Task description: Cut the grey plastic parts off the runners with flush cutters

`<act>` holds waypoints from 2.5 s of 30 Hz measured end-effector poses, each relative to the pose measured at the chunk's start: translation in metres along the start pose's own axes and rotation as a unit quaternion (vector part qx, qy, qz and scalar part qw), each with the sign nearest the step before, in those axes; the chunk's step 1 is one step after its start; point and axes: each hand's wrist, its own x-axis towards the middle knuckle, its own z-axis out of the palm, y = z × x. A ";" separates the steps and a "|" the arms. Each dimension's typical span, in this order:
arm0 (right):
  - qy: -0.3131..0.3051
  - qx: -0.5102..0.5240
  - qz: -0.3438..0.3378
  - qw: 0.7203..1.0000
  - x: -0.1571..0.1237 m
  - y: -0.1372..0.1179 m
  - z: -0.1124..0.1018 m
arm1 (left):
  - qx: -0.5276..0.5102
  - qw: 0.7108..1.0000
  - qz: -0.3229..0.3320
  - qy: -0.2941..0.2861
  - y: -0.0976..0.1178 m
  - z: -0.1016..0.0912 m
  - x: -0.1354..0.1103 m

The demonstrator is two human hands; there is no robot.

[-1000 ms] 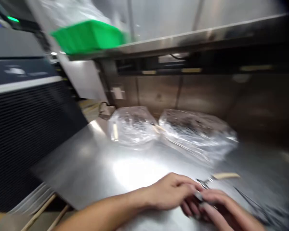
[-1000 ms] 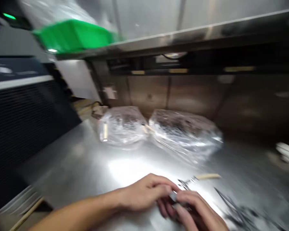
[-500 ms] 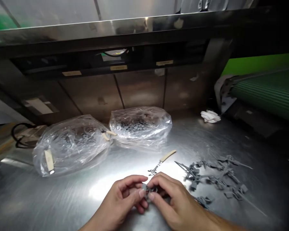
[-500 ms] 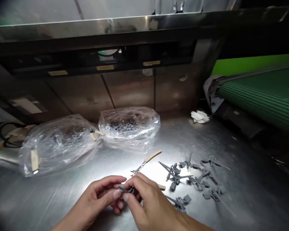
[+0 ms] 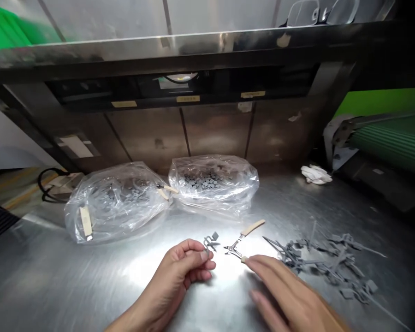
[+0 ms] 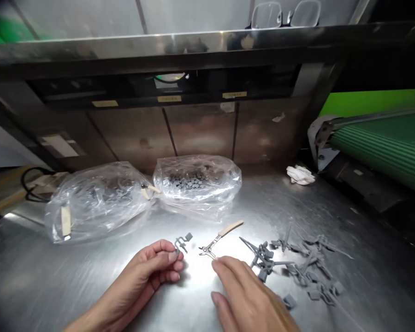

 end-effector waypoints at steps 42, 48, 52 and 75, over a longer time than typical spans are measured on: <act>-0.093 0.018 -0.090 0.991 0.047 0.023 0.012 | -0.124 0.991 -0.049 -0.008 0.001 -0.003 0.004; -0.067 0.028 -0.087 0.994 0.049 0.018 0.013 | -0.144 0.988 -0.055 -0.019 0.001 -0.002 0.003; -0.073 0.053 -0.095 0.991 0.050 0.015 0.010 | -0.152 0.986 -0.059 -0.026 0.000 0.000 0.002; -0.076 0.059 -0.085 0.992 0.048 0.013 0.009 | -0.102 0.992 -0.044 -0.055 -0.006 0.000 0.003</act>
